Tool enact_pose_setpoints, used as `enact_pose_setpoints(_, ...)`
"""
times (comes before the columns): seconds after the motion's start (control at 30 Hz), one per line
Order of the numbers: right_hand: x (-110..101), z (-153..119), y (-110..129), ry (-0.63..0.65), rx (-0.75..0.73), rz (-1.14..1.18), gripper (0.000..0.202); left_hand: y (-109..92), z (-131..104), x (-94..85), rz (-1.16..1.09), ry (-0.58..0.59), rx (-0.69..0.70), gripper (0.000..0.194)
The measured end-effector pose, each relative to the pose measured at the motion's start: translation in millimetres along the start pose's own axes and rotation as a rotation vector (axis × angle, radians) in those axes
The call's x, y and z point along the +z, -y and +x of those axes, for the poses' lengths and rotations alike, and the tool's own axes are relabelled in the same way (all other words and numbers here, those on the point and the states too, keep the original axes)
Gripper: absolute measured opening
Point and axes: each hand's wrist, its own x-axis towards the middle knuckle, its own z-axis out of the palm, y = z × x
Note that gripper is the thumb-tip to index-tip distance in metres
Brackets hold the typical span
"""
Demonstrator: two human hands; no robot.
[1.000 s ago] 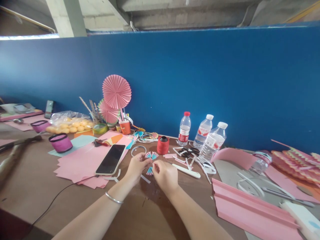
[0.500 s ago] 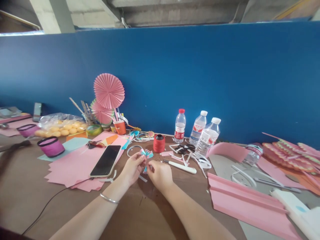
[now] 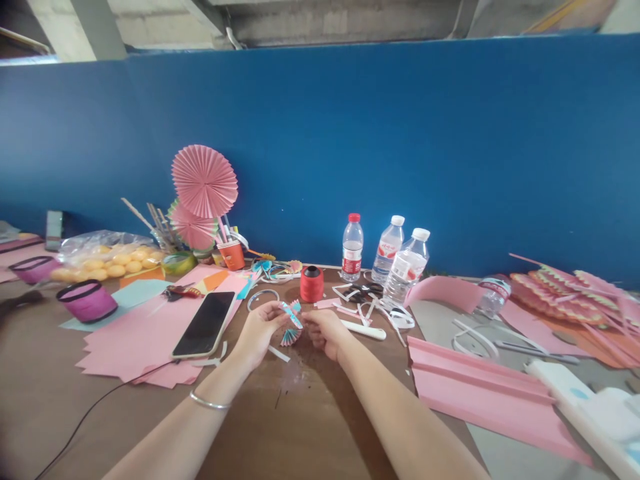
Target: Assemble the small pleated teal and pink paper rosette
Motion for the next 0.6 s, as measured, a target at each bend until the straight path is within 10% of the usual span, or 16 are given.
enact_pose_setpoints(0.6,4.3,-1.9,0.8,-0.065,-0.104,-0.101,0.026,6.2,2.3,-4.8,-0.045,-0.088,-0.03,0.024)
